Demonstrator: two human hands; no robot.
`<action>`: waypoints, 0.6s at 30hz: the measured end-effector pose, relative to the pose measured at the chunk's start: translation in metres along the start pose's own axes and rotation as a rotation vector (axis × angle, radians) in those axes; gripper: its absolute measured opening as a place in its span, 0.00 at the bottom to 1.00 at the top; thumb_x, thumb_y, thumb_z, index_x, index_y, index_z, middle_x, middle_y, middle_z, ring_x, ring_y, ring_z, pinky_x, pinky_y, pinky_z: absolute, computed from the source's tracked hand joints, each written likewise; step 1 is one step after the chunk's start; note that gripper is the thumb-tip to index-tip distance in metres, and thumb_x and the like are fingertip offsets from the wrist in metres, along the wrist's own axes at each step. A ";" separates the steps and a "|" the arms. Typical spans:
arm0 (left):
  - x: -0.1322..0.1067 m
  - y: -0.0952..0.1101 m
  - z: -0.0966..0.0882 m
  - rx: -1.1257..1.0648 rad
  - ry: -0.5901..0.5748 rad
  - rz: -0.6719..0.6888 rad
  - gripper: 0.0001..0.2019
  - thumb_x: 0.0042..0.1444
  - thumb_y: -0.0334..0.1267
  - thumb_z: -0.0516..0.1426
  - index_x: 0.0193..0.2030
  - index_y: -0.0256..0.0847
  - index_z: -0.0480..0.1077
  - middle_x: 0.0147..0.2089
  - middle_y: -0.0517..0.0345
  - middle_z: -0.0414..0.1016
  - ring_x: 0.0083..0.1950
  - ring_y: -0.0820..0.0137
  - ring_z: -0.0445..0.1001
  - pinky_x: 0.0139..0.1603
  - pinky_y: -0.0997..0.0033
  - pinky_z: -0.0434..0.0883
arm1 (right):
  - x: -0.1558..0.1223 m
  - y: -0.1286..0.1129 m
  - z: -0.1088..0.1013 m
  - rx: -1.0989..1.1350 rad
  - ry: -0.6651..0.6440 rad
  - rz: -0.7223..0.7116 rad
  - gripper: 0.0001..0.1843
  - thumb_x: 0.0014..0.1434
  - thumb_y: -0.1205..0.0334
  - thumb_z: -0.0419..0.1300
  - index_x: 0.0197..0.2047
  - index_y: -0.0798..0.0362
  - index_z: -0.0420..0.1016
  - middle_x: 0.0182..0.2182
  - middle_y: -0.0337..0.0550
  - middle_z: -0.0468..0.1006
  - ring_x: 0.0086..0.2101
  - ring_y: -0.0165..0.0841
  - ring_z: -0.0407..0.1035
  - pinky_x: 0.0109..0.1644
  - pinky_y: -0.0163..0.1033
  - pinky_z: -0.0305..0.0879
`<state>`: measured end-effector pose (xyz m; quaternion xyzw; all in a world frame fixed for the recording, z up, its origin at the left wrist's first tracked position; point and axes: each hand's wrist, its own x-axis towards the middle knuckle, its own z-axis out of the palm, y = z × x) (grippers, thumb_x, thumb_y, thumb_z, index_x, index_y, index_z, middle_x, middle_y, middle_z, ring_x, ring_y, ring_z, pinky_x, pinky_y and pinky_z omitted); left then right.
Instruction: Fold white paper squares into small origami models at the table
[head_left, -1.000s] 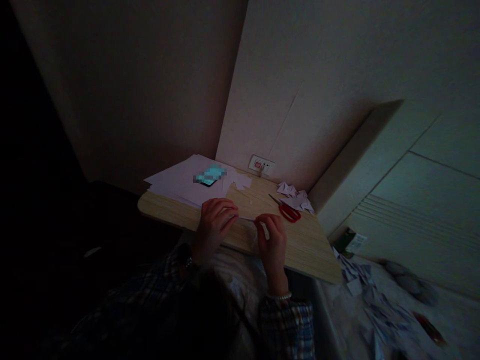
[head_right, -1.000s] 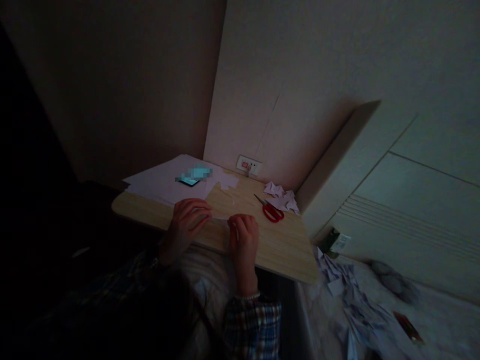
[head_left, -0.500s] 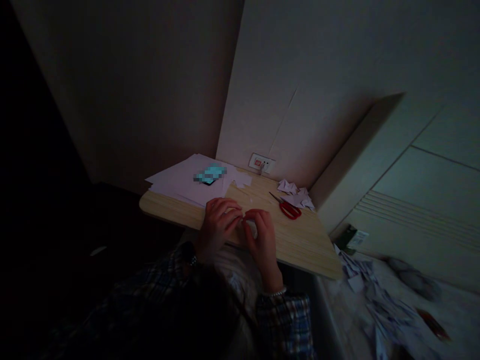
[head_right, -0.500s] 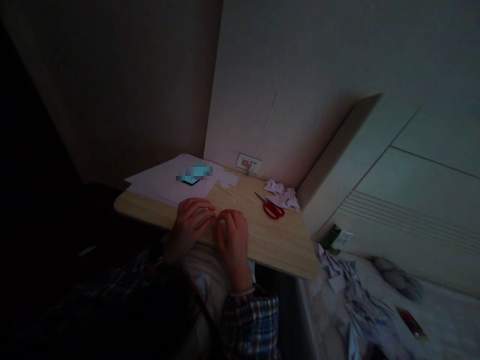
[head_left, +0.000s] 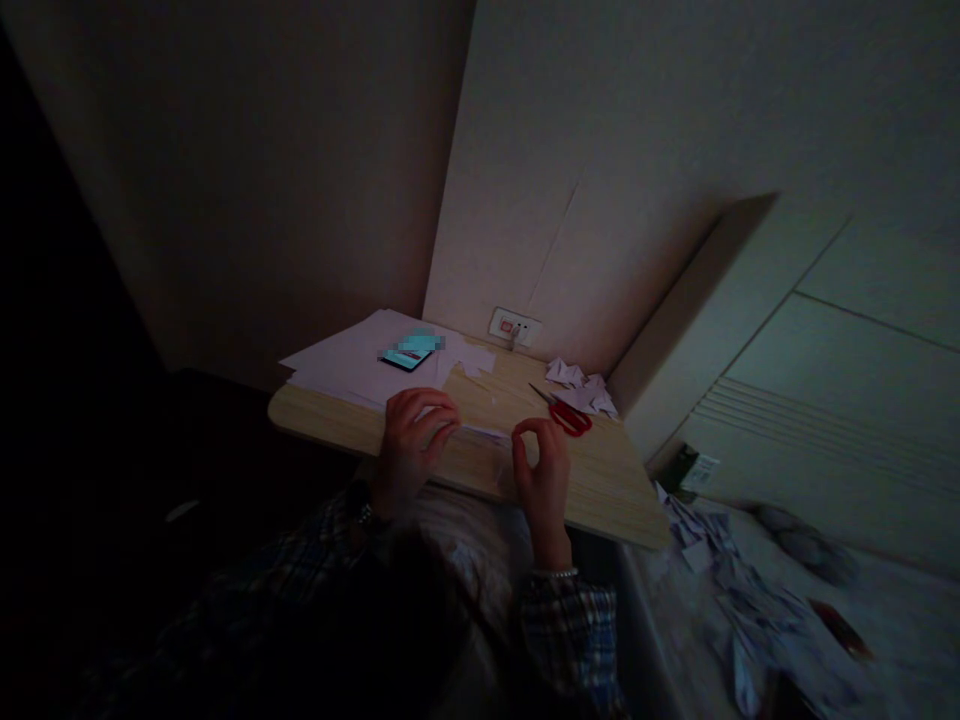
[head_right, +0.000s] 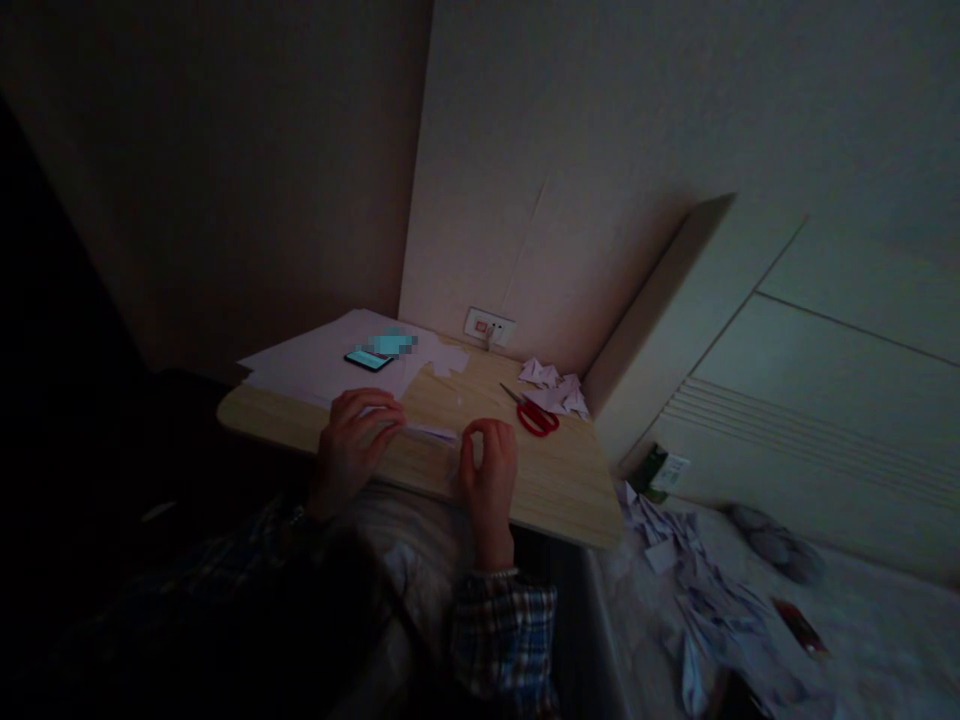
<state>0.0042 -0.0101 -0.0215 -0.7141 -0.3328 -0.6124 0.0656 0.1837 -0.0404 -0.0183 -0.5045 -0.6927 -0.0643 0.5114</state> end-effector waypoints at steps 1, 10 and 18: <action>0.000 0.000 0.000 -0.006 0.012 0.000 0.02 0.57 0.34 0.57 0.33 0.42 0.71 0.37 0.57 0.74 0.44 0.65 0.71 0.48 0.59 0.67 | 0.000 0.000 -0.001 0.006 0.025 0.005 0.04 0.58 0.70 0.52 0.33 0.52 0.65 0.32 0.42 0.70 0.38 0.35 0.63 0.45 0.41 0.59; 0.000 0.003 0.000 0.047 0.045 -0.048 0.02 0.56 0.32 0.57 0.33 0.41 0.70 0.37 0.56 0.73 0.43 0.65 0.70 0.46 0.61 0.67 | 0.000 -0.024 -0.002 0.221 -0.015 0.017 0.09 0.61 0.61 0.50 0.43 0.52 0.67 0.40 0.45 0.71 0.44 0.36 0.64 0.50 0.43 0.60; 0.000 0.007 -0.002 -0.088 0.078 -0.131 0.03 0.58 0.31 0.55 0.34 0.41 0.69 0.36 0.56 0.71 0.41 0.68 0.72 0.44 0.66 0.70 | -0.001 -0.016 0.007 0.195 -0.029 0.100 0.06 0.59 0.60 0.56 0.38 0.52 0.69 0.35 0.42 0.73 0.39 0.34 0.67 0.45 0.40 0.63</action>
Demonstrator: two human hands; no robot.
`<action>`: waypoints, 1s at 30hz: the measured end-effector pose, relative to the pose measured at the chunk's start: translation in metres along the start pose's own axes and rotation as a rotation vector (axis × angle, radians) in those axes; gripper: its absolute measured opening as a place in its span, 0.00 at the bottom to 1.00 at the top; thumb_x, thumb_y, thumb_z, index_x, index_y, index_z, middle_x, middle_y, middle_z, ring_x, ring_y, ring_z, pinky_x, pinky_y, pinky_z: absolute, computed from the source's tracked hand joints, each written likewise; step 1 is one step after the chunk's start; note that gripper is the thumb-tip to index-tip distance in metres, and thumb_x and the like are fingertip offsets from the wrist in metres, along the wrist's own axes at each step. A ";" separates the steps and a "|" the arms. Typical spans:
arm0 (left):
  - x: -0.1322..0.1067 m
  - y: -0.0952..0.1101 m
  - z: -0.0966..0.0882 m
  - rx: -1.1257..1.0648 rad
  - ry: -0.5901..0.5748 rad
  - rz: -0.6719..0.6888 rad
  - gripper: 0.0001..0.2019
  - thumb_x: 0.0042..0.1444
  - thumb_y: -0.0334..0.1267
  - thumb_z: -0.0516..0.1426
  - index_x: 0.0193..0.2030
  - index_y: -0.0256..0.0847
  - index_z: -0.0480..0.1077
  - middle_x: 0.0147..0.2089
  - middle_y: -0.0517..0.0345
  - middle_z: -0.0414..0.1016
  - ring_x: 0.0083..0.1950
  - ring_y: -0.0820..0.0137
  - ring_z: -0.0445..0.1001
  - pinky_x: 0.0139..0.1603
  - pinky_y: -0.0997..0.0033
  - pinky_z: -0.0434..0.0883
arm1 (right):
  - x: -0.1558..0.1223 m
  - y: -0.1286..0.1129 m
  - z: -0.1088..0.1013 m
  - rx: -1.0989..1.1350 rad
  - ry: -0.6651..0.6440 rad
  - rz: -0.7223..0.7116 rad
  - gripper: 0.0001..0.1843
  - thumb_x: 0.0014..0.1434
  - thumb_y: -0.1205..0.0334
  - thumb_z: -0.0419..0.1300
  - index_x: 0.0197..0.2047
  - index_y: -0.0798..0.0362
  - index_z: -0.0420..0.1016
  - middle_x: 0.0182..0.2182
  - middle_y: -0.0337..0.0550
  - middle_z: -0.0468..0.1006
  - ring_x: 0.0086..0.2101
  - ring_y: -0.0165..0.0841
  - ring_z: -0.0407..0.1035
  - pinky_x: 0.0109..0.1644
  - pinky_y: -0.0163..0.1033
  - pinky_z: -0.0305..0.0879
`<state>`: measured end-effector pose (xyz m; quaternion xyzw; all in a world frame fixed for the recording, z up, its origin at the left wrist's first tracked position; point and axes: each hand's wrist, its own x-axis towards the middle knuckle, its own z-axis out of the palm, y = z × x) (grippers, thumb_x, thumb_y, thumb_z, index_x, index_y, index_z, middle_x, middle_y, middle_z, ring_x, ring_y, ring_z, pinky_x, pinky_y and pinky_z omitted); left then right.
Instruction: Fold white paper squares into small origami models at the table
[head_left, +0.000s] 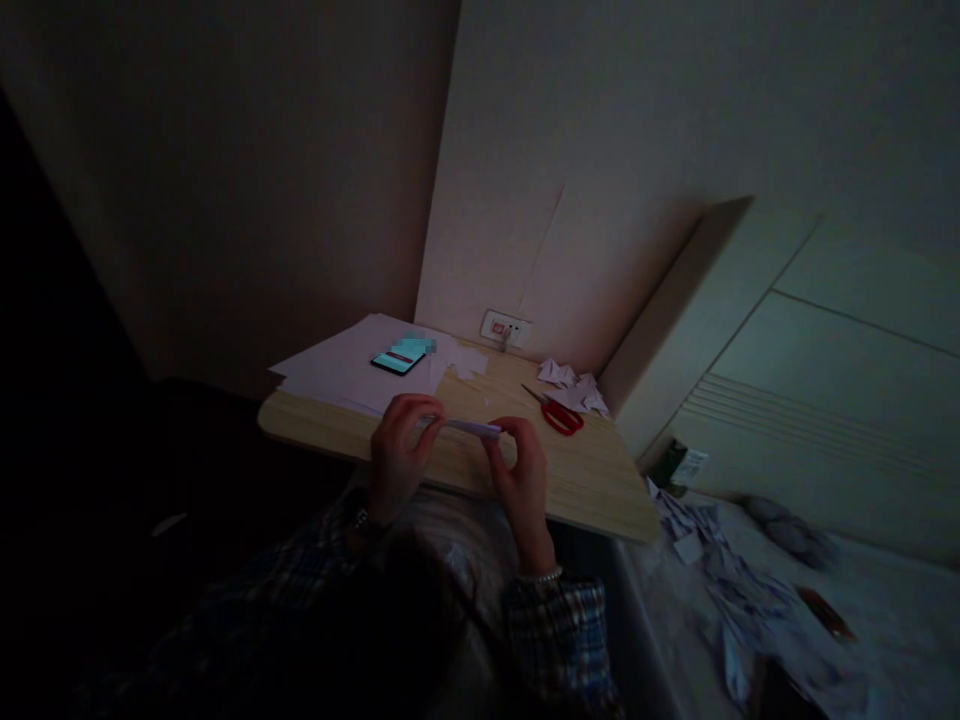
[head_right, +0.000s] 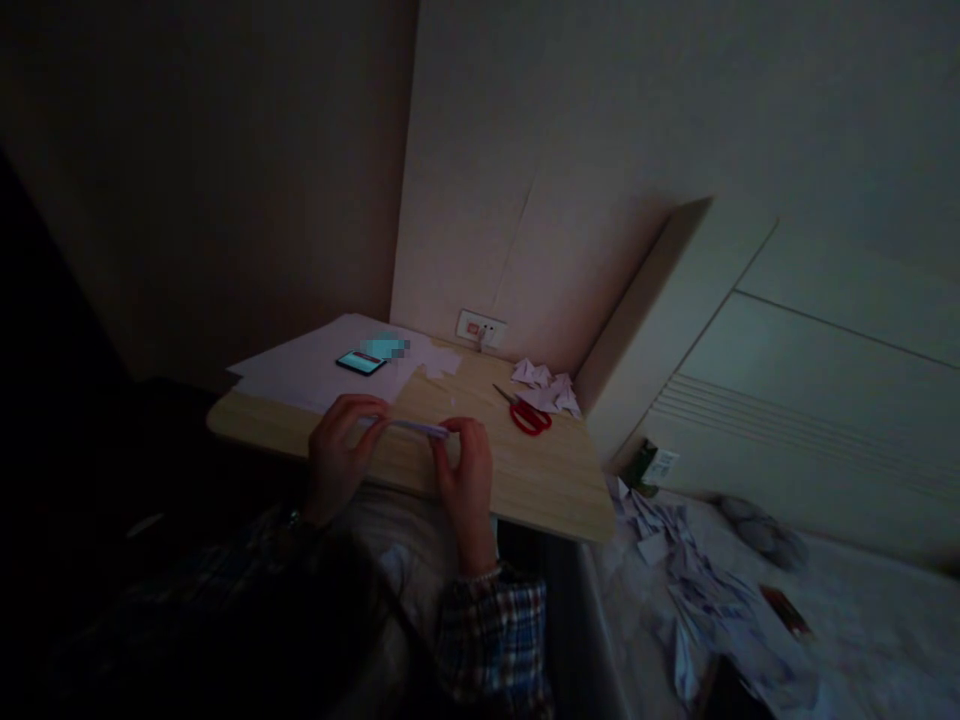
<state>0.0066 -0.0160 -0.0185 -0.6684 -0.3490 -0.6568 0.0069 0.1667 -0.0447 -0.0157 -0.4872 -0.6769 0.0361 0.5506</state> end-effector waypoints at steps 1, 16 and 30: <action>0.000 0.001 -0.001 -0.020 -0.005 0.009 0.03 0.58 0.31 0.55 0.34 0.41 0.69 0.36 0.57 0.71 0.40 0.69 0.72 0.44 0.67 0.70 | 0.000 0.002 0.001 -0.012 0.025 0.004 0.05 0.59 0.61 0.55 0.37 0.52 0.69 0.34 0.42 0.73 0.38 0.34 0.67 0.44 0.40 0.63; -0.008 -0.013 0.014 -0.051 -0.285 -0.083 0.27 0.51 0.25 0.55 0.59 0.43 0.60 0.57 0.46 0.59 0.59 0.59 0.63 0.50 0.59 0.73 | 0.000 0.003 0.001 0.222 0.188 0.227 0.08 0.58 0.57 0.56 0.34 0.53 0.68 0.27 0.37 0.72 0.28 0.29 0.68 0.33 0.34 0.65; -0.010 -0.012 0.016 -0.119 -0.353 -0.084 0.26 0.52 0.32 0.60 0.58 0.43 0.61 0.52 0.49 0.67 0.52 0.62 0.70 0.46 0.61 0.73 | -0.003 0.003 0.010 0.402 0.055 0.272 0.17 0.54 0.57 0.61 0.46 0.51 0.63 0.32 0.39 0.76 0.28 0.30 0.71 0.32 0.36 0.69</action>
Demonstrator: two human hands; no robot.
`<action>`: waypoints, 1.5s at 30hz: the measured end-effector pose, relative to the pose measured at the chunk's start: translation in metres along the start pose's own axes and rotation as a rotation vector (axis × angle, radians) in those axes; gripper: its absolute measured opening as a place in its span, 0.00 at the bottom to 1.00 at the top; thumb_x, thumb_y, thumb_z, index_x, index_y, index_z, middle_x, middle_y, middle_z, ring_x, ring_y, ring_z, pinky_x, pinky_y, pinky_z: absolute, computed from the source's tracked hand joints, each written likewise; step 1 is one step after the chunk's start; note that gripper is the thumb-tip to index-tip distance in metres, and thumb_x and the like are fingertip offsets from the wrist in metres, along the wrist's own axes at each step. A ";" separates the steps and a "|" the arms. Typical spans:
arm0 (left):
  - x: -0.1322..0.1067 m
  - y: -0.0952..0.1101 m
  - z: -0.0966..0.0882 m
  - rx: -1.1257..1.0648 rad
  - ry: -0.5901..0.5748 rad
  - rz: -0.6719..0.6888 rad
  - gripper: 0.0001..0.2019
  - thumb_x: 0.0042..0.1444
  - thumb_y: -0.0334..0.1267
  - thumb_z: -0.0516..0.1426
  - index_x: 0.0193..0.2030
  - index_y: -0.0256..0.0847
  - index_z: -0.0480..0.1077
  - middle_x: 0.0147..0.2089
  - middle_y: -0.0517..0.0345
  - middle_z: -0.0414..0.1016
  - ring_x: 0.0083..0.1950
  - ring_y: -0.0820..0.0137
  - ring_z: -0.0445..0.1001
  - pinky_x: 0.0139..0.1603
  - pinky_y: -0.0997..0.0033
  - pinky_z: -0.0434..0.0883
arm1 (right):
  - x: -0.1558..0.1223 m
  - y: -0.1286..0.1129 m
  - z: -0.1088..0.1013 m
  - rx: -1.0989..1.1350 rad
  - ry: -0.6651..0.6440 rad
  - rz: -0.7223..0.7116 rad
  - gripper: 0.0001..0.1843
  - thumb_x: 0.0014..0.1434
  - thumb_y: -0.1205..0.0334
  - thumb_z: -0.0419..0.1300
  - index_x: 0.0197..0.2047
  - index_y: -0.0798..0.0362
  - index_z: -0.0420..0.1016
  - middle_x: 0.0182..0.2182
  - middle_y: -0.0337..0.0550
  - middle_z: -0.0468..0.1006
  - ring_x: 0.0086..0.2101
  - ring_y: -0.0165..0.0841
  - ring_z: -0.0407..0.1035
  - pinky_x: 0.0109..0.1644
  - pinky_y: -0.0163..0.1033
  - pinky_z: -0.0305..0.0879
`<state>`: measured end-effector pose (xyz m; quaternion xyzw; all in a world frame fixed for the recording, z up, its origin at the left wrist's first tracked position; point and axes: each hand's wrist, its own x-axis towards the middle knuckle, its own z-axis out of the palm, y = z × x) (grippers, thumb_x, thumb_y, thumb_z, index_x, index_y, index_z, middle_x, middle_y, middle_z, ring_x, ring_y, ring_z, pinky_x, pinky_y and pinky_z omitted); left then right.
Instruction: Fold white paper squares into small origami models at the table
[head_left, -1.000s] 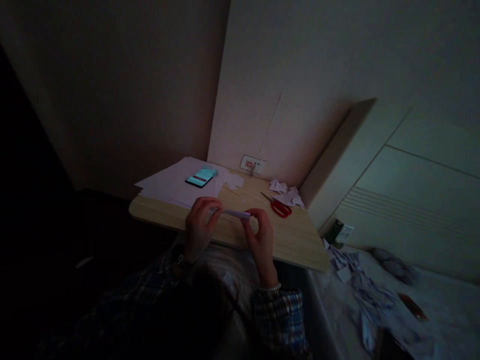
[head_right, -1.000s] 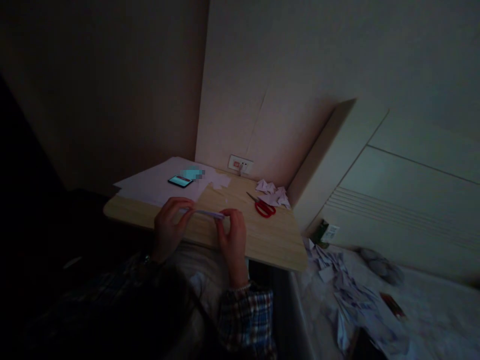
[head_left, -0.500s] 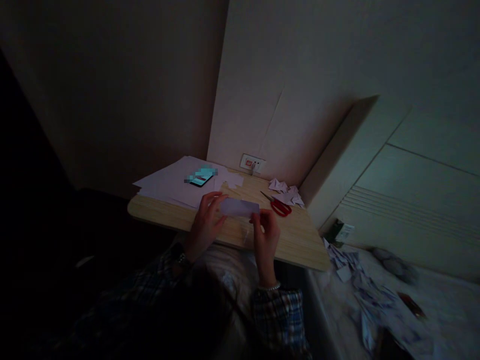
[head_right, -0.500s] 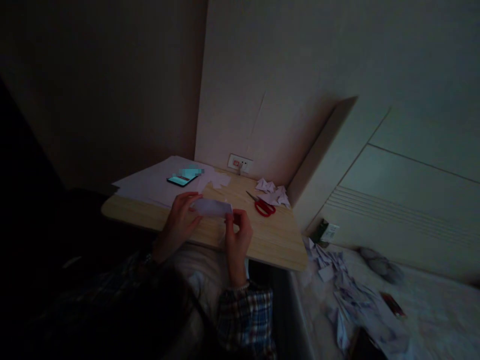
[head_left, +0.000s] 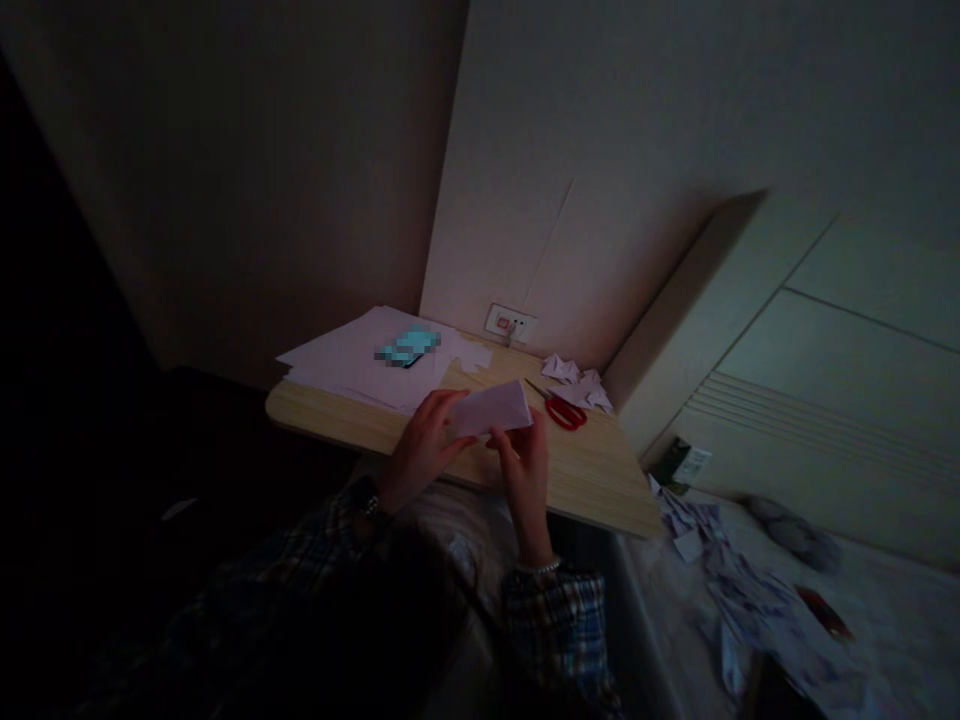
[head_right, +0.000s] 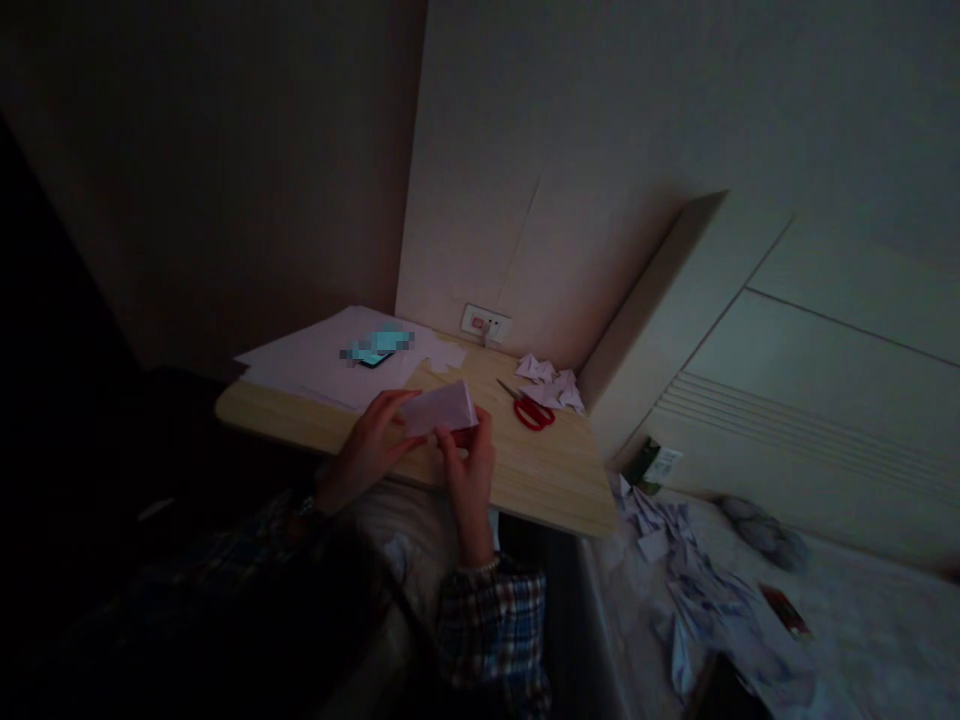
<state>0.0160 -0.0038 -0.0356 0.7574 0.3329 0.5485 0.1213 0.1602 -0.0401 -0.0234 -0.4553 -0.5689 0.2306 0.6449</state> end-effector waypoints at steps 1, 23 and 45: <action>0.000 0.000 0.000 -0.014 -0.004 -0.003 0.25 0.52 0.33 0.60 0.57 0.42 0.61 0.52 0.48 0.68 0.50 0.62 0.71 0.45 0.62 0.74 | 0.000 0.001 0.001 -0.008 -0.024 0.018 0.17 0.53 0.57 0.61 0.45 0.52 0.64 0.31 0.39 0.76 0.28 0.31 0.71 0.32 0.36 0.69; 0.004 0.012 -0.003 -0.383 -0.246 -0.206 0.24 0.58 0.45 0.54 0.58 0.35 0.66 0.57 0.45 0.72 0.50 0.61 0.75 0.51 0.66 0.71 | -0.002 -0.005 0.002 0.091 -0.153 -0.025 0.13 0.55 0.63 0.60 0.43 0.49 0.65 0.28 0.34 0.75 0.28 0.28 0.70 0.34 0.33 0.68; 0.005 0.004 -0.002 -0.625 -0.145 -0.423 0.23 0.47 0.42 0.62 0.50 0.37 0.69 0.49 0.48 0.76 0.43 0.66 0.76 0.42 0.70 0.72 | -0.005 0.002 0.002 -0.151 0.083 -0.096 0.15 0.60 0.61 0.54 0.50 0.49 0.59 0.36 0.42 0.73 0.29 0.29 0.70 0.30 0.34 0.66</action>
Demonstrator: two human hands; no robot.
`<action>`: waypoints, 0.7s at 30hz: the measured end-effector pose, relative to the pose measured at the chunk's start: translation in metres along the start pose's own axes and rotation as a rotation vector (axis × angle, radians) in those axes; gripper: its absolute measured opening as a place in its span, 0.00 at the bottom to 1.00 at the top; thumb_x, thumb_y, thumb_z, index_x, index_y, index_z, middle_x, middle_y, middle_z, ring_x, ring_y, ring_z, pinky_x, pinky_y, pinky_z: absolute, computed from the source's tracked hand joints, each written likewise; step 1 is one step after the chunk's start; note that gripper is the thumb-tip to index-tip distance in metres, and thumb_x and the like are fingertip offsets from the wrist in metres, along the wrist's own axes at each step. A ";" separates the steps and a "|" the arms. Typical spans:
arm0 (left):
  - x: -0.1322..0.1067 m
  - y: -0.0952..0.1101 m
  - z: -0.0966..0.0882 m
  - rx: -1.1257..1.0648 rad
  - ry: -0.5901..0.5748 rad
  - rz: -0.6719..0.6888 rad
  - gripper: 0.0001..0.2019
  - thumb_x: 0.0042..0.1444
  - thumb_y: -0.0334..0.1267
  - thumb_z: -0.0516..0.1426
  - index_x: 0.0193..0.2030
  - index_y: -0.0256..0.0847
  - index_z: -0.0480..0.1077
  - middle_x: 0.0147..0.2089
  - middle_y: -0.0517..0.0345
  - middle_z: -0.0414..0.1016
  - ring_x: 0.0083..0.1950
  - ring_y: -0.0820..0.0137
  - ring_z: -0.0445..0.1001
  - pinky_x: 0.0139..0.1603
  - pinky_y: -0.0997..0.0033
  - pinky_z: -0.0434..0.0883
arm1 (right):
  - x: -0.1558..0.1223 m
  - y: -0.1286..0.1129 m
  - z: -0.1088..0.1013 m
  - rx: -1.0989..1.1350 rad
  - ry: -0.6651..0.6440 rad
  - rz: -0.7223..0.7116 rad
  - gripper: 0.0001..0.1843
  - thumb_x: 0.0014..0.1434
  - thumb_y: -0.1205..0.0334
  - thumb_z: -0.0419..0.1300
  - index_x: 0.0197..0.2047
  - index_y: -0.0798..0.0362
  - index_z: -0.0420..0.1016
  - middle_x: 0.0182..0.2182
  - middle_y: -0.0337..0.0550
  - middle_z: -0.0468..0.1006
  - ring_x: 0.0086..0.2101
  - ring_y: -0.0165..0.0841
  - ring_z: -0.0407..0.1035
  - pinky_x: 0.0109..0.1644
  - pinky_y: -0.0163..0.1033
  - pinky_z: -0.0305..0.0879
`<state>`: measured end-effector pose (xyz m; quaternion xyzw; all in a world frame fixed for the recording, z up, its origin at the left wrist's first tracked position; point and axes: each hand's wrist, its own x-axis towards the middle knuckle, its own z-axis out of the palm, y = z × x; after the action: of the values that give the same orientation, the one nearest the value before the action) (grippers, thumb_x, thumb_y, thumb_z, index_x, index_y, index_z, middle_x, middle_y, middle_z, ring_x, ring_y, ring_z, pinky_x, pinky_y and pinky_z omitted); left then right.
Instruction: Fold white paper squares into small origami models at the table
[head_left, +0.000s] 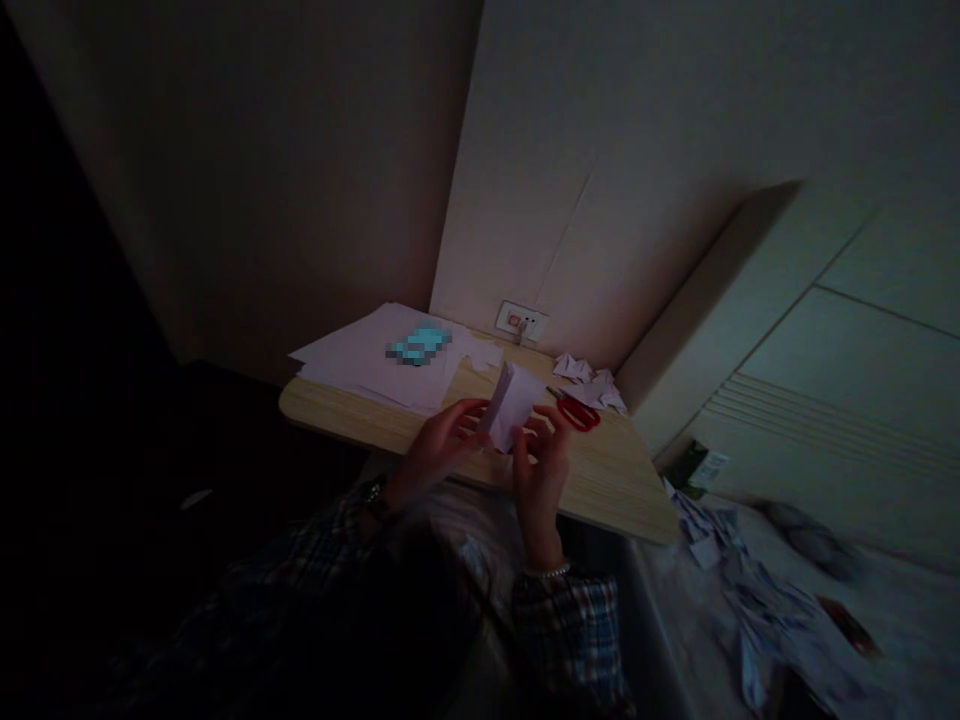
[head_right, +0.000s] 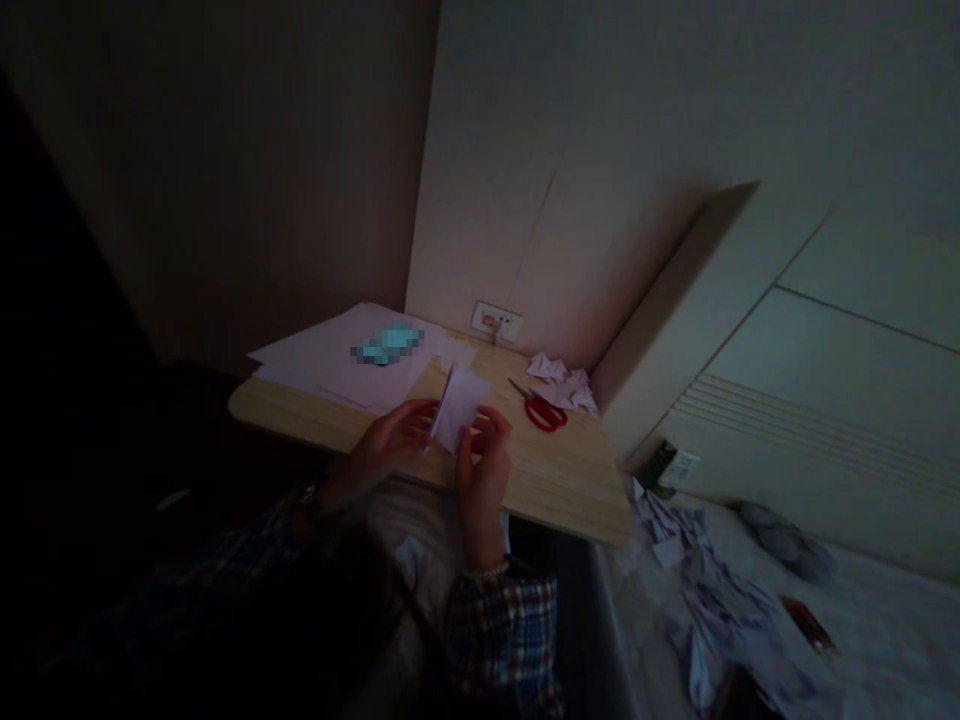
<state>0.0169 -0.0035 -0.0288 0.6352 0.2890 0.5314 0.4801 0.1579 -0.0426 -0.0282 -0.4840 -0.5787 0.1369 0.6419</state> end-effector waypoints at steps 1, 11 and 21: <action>0.000 0.000 0.000 -0.010 0.006 -0.008 0.23 0.46 0.42 0.62 0.50 0.37 0.69 0.48 0.49 0.76 0.42 0.66 0.76 0.42 0.70 0.72 | 0.000 0.000 0.000 -0.019 -0.021 -0.007 0.13 0.60 0.61 0.54 0.48 0.49 0.61 0.38 0.43 0.73 0.30 0.30 0.70 0.30 0.34 0.66; 0.002 -0.006 -0.002 0.006 0.010 0.003 0.22 0.51 0.44 0.60 0.51 0.36 0.67 0.49 0.48 0.75 0.43 0.65 0.76 0.43 0.68 0.73 | 0.004 -0.004 -0.004 -0.138 -0.296 -0.037 0.13 0.63 0.56 0.50 0.46 0.51 0.71 0.39 0.43 0.75 0.37 0.32 0.70 0.38 0.36 0.67; 0.002 -0.002 -0.002 0.033 0.057 0.011 0.20 0.52 0.46 0.58 0.48 0.36 0.67 0.46 0.48 0.76 0.43 0.63 0.77 0.42 0.67 0.74 | 0.003 -0.001 0.001 -0.161 -0.376 -0.089 0.17 0.56 0.57 0.60 0.49 0.48 0.68 0.43 0.45 0.71 0.41 0.34 0.69 0.38 0.37 0.70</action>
<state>0.0163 -0.0004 -0.0303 0.6293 0.3077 0.5472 0.4582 0.1575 -0.0400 -0.0256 -0.4736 -0.7181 0.1498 0.4874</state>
